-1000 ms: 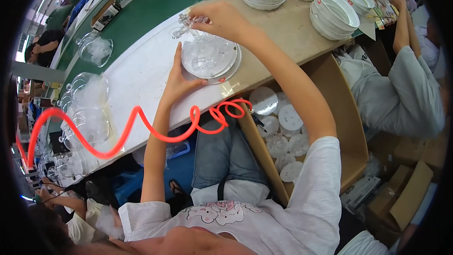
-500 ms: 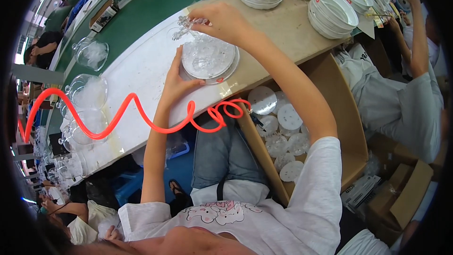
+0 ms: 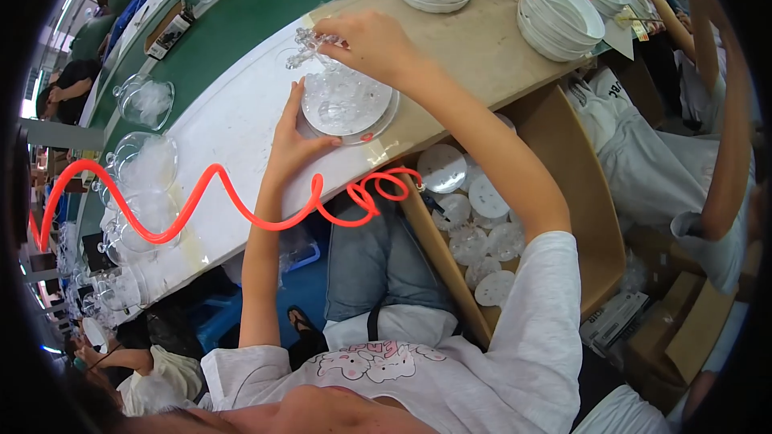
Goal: Assembling and cleaning plastic components for light fixtures on a factory line.
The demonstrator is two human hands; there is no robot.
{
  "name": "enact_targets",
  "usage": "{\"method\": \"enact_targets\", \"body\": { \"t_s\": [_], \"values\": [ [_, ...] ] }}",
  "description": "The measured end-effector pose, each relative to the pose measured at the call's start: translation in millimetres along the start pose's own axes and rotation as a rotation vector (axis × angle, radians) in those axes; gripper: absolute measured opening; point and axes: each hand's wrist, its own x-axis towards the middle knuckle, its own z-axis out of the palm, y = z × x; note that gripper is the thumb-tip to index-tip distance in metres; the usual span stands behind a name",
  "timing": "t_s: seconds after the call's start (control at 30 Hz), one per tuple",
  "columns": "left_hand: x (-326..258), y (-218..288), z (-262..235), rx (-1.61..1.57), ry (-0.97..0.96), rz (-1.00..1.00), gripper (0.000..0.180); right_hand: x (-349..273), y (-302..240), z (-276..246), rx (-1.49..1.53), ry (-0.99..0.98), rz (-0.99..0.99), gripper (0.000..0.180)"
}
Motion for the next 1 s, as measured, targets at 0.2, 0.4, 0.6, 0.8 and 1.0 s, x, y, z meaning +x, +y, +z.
{"method": "enact_targets", "body": {
  "t_s": [0.2,0.4,0.6,0.8,1.0],
  "values": [
    [2,-4,1,0.127,-0.014,0.064,0.108,-1,0,-2,-0.052,-0.024,0.016,0.024],
    [-11,-14,3,-0.045,0.055,0.019,0.089,-17,-11,-10,0.028,-0.099,0.143,0.059],
    [-9,-7,2,0.034,0.082,0.024,0.074,-62,13,-21,0.338,-0.249,0.226,0.093],
    [-8,-4,-3,0.114,0.074,0.028,0.071,-64,10,-10,0.173,-0.333,0.249,0.091],
    [-5,-13,-4,0.012,0.026,-0.002,0.091,-62,7,-12,0.133,-0.319,0.291,0.083]
  ]
}}
